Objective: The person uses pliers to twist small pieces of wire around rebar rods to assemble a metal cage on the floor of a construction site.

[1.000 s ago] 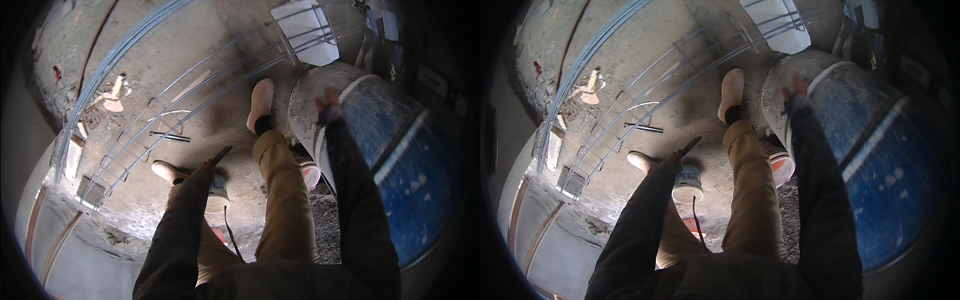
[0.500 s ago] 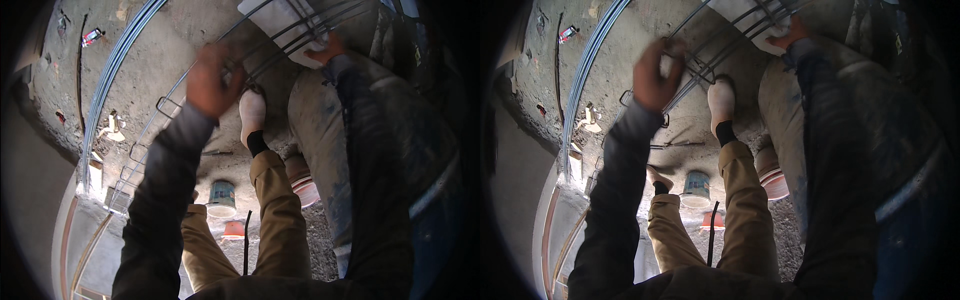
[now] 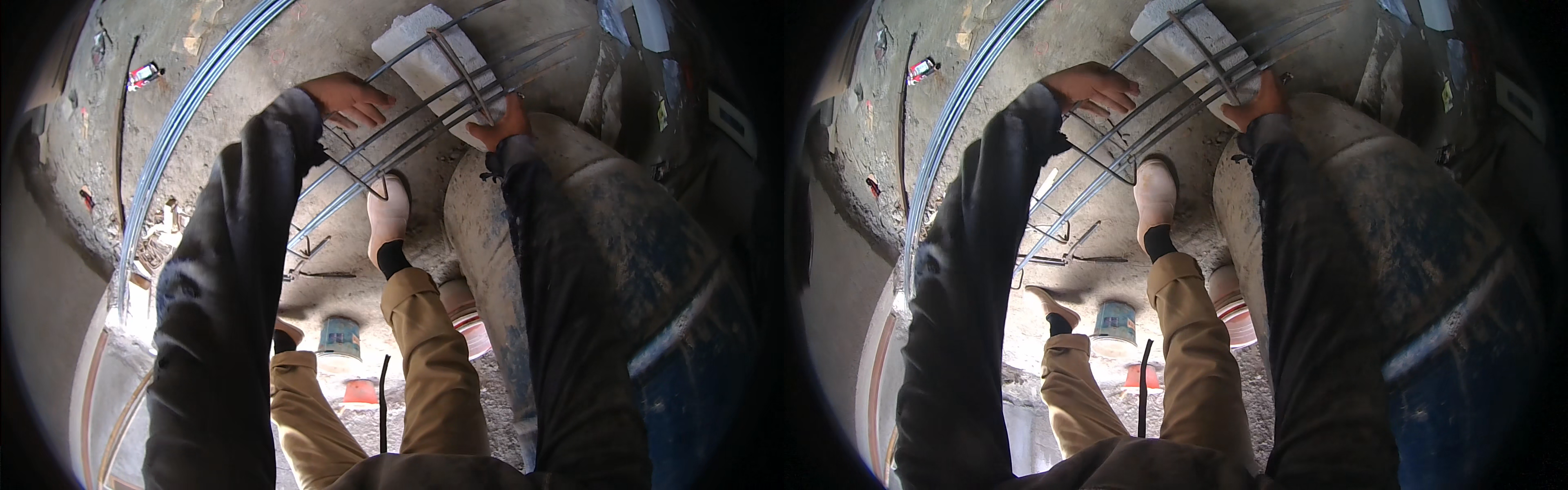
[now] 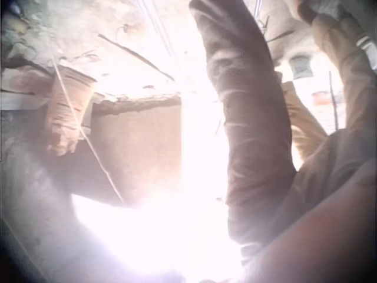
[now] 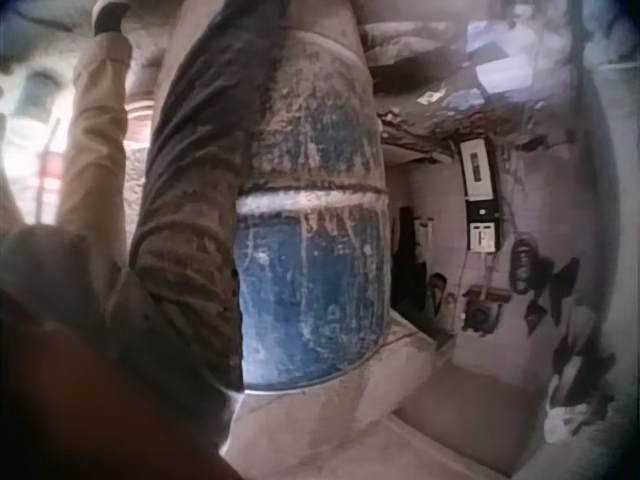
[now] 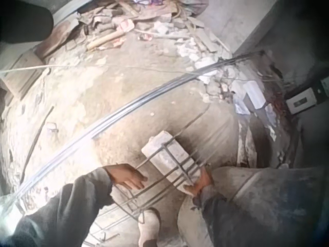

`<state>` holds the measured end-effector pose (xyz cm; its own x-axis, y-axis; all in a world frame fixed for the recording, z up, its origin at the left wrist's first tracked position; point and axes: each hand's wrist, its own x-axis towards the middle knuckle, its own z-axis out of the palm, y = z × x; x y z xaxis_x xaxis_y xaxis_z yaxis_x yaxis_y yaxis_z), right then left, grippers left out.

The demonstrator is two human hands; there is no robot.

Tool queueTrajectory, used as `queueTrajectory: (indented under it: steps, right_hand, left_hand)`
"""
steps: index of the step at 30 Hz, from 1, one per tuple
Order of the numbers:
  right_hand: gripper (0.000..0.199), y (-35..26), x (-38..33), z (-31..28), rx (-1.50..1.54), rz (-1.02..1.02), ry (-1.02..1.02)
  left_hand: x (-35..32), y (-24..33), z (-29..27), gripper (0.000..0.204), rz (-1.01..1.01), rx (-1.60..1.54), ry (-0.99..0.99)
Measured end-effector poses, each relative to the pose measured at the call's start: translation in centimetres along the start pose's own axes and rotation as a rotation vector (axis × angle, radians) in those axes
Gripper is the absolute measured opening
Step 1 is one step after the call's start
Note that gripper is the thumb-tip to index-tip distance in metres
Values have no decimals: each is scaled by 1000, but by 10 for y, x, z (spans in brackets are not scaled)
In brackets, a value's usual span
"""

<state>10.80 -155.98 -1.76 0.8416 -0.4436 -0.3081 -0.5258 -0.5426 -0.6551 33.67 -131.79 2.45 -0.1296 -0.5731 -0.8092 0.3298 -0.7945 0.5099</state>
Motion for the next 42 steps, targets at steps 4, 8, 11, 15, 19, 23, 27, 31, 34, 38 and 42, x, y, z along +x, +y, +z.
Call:
queueTrajectory:
  steps: [4, 8, 11, 15, 19, 23, 27, 31, 34, 38, 42]
  right_hand:
    - [88, -12, -8, 5, -4, 107, 5]
    - [93, -19, -24, 15, -192, 166, 48]
    - [96, -28, -35, 19, -257, 231, 10]
    - [105, -40, -36, 15, -346, 337, -85]
    - [108, -43, -31, 9, -290, 332, -125]
    - [102, -43, -32, 10, -431, 355, -136]
    - [93, -49, -33, 13, -466, 423, -79]
    - [89, -54, -32, 19, -369, 483, -1]
    - [85, -50, -36, 20, -350, 463, 130]
    - [78, -29, -32, 8, -158, 397, 256]
    - [69, -1, -3, -6, -138, 80, 419]
  left_hand:
    - [12, 3, -9, 86, -167, -243, -283]
    - [37, 8, -6, 89, -23, -679, -530]
    - [46, 1, 6, 74, -150, -617, -531]
    - [52, 0, 14, 73, -442, -525, -654]
    - [57, 4, 20, 77, -479, -539, -641]
    - [62, 1, 31, 69, -454, -647, -834]
    - [58, -2, 32, 66, -399, -547, -846]
    - [45, 2, 30, 67, -387, -499, -854]
    - [33, 3, 31, 67, -365, -426, -833]
    - [24, -5, 28, 67, -388, -391, -773]
    - [25, -20, 26, 66, -418, -420, -777]
